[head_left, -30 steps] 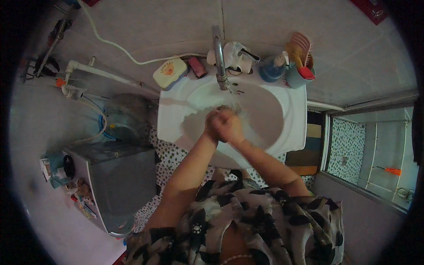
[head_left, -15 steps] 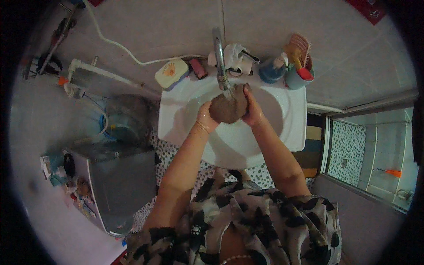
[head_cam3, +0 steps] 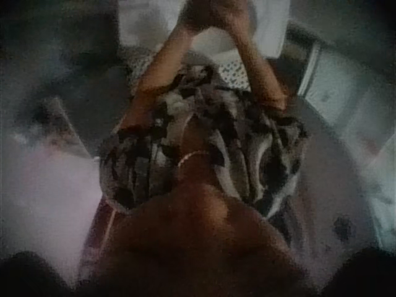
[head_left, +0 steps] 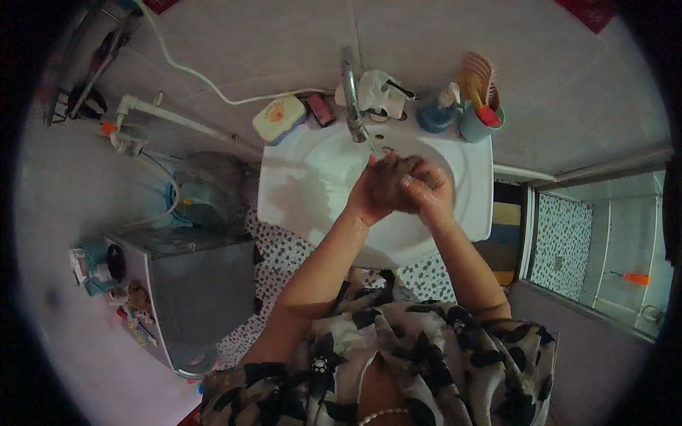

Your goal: The person washes a cloth in a sink under running water and then wipes several steps of a staircase by hand.

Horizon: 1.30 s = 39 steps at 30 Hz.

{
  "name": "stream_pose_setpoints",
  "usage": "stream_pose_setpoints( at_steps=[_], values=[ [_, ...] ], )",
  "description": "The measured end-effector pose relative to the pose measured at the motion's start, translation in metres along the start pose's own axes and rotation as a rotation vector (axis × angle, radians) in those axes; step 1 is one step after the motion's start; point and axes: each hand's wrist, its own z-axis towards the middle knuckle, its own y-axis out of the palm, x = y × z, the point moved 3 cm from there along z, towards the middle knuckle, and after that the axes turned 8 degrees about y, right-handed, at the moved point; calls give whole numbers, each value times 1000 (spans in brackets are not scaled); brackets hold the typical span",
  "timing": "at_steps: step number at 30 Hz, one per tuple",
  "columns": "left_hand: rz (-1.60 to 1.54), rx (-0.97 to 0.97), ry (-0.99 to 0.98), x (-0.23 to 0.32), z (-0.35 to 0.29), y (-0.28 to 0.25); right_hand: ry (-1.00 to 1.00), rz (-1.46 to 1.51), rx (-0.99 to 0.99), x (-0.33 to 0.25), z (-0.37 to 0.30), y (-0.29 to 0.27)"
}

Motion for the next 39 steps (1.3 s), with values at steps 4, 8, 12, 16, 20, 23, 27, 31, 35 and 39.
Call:
stream_pose_setpoints(
  at_steps=[4,8,12,16,20,23,27,31,35,39],
  values=[
    [372,285,306,5,12,37,362,784,338,6,22,-10],
    [1055,341,571,19,13,50,545,709,405,26,28,-12],
    [1669,94,878,17,8,102,101,-575,-4,48,58,-23],
    [1830,-93,976,26,1,131,419,63,-225,17,64,1],
    [1856,-149,1018,34,-3,131,681,663,-249,7,65,10],
    [1491,82,813,47,-6,132,616,681,-84,-26,52,11],
    [911,260,701,61,-6,140,325,757,-262,-63,45,4],
    [779,236,699,57,-20,143,435,742,-379,-55,21,1],
    [810,305,596,48,-51,85,557,256,-262,-43,2,2],
    [546,74,323,22,-64,33,-208,-778,-33,-49,5,11]
  ],
)
